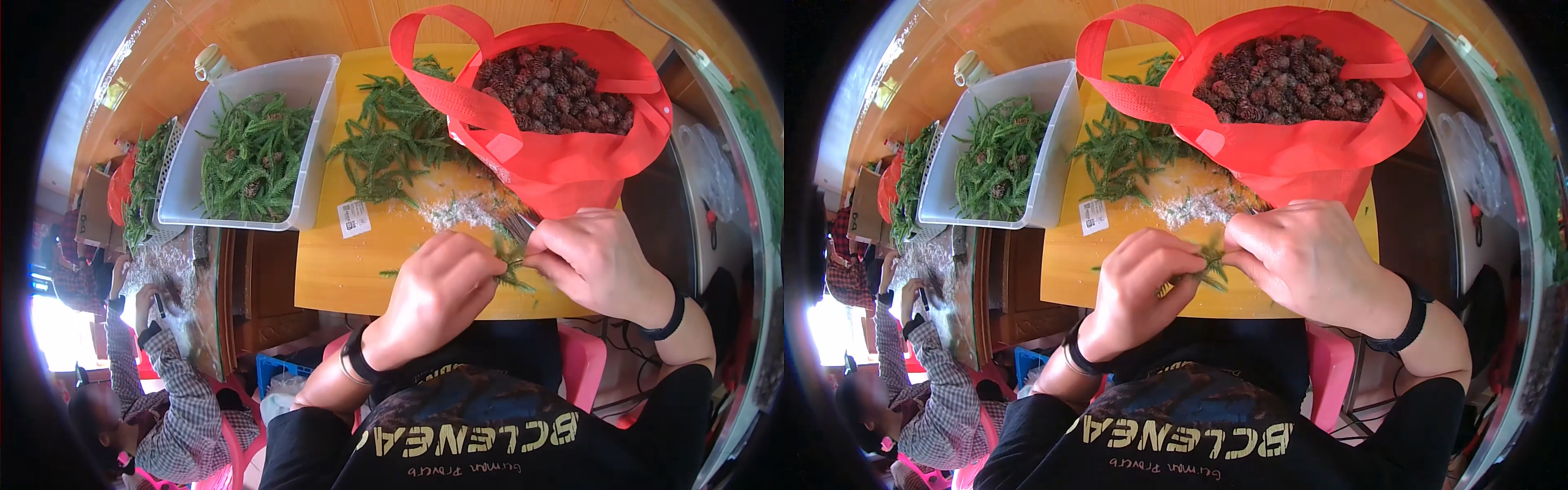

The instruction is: Trim green plant sprigs and sort dried berries at a production workbench.

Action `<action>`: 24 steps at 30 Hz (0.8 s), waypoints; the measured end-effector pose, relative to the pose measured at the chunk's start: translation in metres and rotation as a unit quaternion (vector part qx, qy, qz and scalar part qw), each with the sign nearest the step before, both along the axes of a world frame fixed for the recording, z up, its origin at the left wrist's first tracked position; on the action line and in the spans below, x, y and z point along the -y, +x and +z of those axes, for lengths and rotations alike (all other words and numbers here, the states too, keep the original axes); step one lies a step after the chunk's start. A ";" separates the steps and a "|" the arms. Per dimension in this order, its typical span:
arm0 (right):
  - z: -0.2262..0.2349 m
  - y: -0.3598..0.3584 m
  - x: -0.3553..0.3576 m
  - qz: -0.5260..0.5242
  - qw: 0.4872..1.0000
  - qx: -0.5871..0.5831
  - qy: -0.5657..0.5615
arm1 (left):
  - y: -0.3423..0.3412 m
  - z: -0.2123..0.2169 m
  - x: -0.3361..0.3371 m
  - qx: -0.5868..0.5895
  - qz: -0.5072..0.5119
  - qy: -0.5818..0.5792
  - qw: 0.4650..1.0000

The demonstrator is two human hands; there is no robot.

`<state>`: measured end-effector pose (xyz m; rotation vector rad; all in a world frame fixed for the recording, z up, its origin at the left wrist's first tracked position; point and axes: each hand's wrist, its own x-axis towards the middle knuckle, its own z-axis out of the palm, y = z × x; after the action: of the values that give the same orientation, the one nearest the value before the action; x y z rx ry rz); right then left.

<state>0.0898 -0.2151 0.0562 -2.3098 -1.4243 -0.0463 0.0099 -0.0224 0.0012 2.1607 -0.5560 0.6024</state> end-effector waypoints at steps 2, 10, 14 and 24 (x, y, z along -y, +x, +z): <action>0.001 0.002 0.000 0.016 1.000 -0.008 0.025 | -0.002 -0.002 -0.005 -0.122 -0.025 -0.095 0.988; 0.001 0.005 0.001 0.108 0.989 0.055 0.079 | 0.001 -0.001 -0.018 -0.482 -0.186 -0.419 0.747; 0.001 0.007 0.002 0.142 0.984 0.056 0.087 | 0.001 -0.005 -0.018 -0.494 -0.206 -0.411 0.738; -0.003 0.008 0.004 0.064 0.996 -0.044 0.037 | -0.002 0.003 -0.003 -0.161 -0.083 -0.057 0.982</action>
<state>0.0977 -0.2189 0.0532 -2.1299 -1.4976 0.0400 0.0079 -0.0191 0.0040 2.0235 -0.5048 0.1827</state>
